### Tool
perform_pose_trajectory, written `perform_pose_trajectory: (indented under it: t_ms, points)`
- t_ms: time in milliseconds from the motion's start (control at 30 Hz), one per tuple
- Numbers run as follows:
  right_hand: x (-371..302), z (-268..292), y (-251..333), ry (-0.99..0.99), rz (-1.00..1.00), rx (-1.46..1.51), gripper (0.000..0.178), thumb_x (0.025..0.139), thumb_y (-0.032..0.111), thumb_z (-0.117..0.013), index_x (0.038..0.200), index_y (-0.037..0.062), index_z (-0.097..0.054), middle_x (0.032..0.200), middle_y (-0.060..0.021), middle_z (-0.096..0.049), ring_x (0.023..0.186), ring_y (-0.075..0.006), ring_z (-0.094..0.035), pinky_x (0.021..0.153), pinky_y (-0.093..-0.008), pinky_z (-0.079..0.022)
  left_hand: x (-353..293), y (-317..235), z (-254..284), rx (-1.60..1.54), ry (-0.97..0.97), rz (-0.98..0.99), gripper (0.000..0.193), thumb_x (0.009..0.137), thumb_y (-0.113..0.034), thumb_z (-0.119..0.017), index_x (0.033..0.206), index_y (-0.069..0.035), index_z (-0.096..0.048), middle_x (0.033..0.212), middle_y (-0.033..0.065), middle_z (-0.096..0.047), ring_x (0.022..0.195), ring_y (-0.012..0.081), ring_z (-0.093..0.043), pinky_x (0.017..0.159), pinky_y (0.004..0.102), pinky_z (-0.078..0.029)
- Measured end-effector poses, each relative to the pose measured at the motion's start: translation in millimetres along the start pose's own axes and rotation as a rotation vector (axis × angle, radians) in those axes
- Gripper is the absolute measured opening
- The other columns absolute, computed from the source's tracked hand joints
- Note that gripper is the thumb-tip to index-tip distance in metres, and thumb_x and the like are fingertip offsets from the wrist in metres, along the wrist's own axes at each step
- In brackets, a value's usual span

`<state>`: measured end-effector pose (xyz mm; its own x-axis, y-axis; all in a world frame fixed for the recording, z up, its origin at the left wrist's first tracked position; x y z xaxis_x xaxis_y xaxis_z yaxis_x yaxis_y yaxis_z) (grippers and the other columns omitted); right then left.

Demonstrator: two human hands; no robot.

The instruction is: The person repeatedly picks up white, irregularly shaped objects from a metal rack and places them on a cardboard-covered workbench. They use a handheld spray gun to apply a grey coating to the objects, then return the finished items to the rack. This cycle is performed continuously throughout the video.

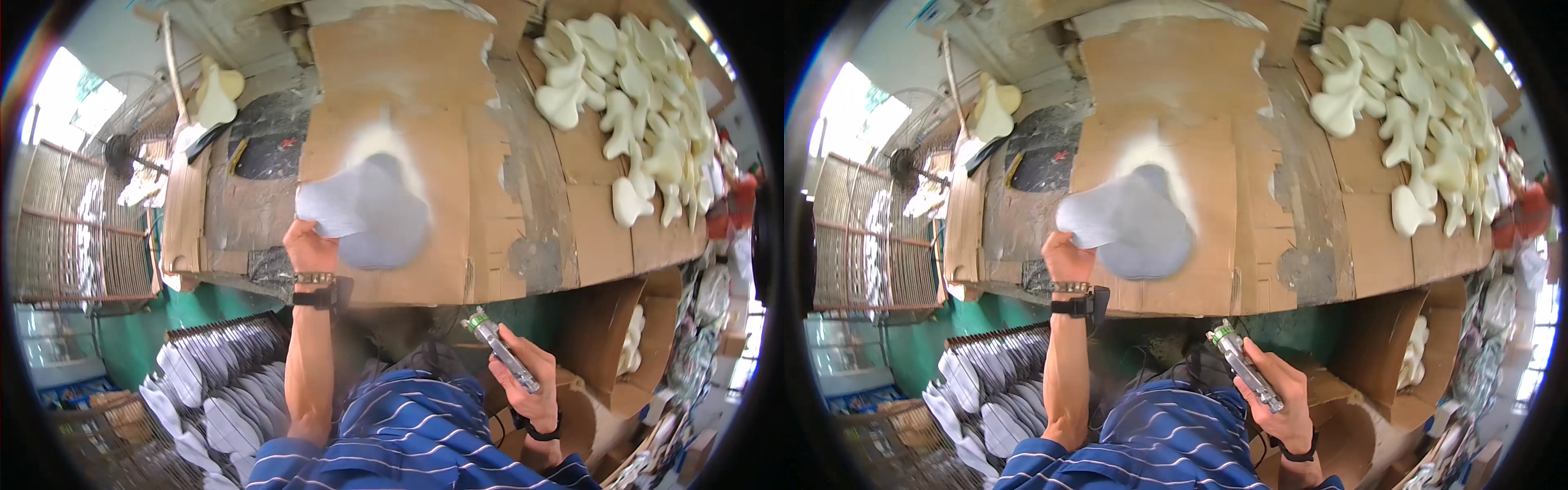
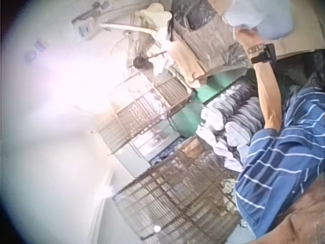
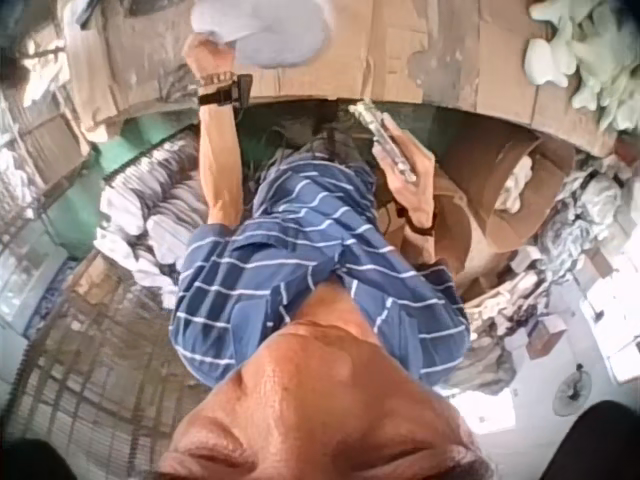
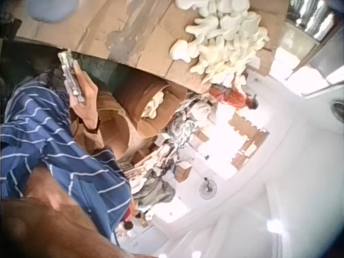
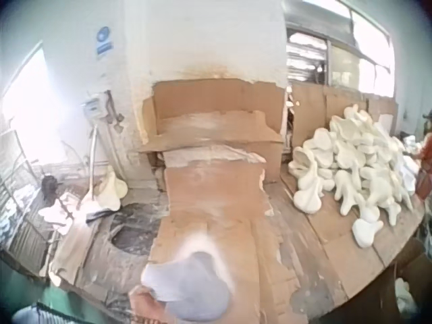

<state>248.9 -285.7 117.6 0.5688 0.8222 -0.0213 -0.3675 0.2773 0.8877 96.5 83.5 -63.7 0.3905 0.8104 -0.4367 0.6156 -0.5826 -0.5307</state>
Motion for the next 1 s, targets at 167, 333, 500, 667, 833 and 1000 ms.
perform_pose_trajectory:
  t_ms: [167, 333, 500, 667, 833, 1000]
  points:
    - [5.8, -65.2, 18.2, 0.138, 0.029, -0.050, 0.049, 0.080, -0.003, -0.075, 0.128, -0.0038, -0.064, 0.094, -0.0180, -0.070, 0.077, -0.0273, -0.068, 0.073, -0.0320, -0.053, -95.3, -118.3, 38.5, 0.023, 0.039, -0.386, 0.026, 0.081, -0.008, -0.055, 0.106, -0.003, -0.062, 0.106, 0.0091, -0.069, 0.100, 0.0274, -0.067, 0.092, 0.0449, -0.053]
    - [-7.7, -141.3, 7.9, 0.334, 0.065, -0.101, 0.049, 0.077, 0.001, -0.072, 0.125, -0.0052, -0.065, 0.094, -0.0234, -0.070, 0.083, -0.0364, -0.070, 0.077, -0.0389, -0.054, -224.7, -194.2, 67.3, -0.374, 0.149, -0.471, 0.029, 0.079, -0.003, -0.052, 0.106, 0.000, -0.063, 0.109, 0.0127, -0.070, 0.104, 0.0292, -0.067, 0.097, 0.0457, -0.052]
    - [-32.3, -232.1, 49.6, 0.735, 0.095, -0.123, 0.044, 0.095, 0.010, -0.060, 0.138, 0.0033, -0.060, 0.116, -0.0133, -0.066, 0.104, -0.0208, -0.060, 0.091, -0.0337, -0.047, -356.4, -250.4, 186.0, -0.399, -0.047, -0.790, 0.053, 0.081, -0.007, -0.052, 0.133, 0.003, -0.054, 0.125, 0.0152, -0.064, 0.117, 0.0304, -0.061, 0.103, 0.0451, -0.046]
    - [-59.9, -290.5, 94.6, 0.987, 0.201, -0.272, 0.043, 0.102, 0.023, -0.057, 0.140, 0.0023, -0.059, 0.127, -0.0160, -0.069, 0.112, -0.0259, -0.065, 0.095, -0.0362, -0.050, -504.7, -280.1, 262.0, -0.510, -0.260, -1.058, 0.044, 0.085, -0.007, -0.052, 0.127, 0.003, -0.060, 0.118, 0.0126, -0.068, 0.111, 0.0289, -0.065, 0.099, 0.0425, -0.049]
    - [-85.2, -344.5, 127.0, 1.143, 0.215, -0.302, 0.042, 0.103, 0.023, -0.057, 0.140, 0.0038, -0.059, 0.128, -0.0147, -0.068, 0.113, -0.0251, -0.064, 0.096, -0.0358, -0.050, -652.5, -312.0, 317.4, -0.409, -0.557, -1.398, 0.048, 0.083, -0.010, -0.053, 0.129, 0.003, -0.058, 0.124, 0.0156, -0.065, 0.117, 0.0315, -0.062, 0.105, 0.0468, -0.048]
    - [-112.9, -379.6, 151.5, 1.195, 0.198, -0.351, 0.042, 0.103, 0.022, -0.056, 0.140, 0.0052, -0.059, 0.129, -0.0134, -0.068, 0.113, -0.0243, -0.064, 0.096, -0.0354, -0.049, -777.9, -341.3, 433.8, -0.415, -0.868, -1.576, 0.048, 0.076, -0.012, -0.057, 0.123, -0.002, -0.060, 0.121, 0.0125, -0.067, 0.111, 0.0335, -0.064, 0.100, 0.0530, -0.050]
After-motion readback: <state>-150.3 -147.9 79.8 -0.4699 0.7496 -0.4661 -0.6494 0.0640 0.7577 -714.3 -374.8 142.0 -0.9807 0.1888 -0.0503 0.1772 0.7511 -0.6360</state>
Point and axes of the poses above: each hand's wrist, its own x-axis towards the middle knuckle, its own z-axis out of the back of the hand, y = z × x, the point moved 10 cm from there along x, towards the middle knuckle
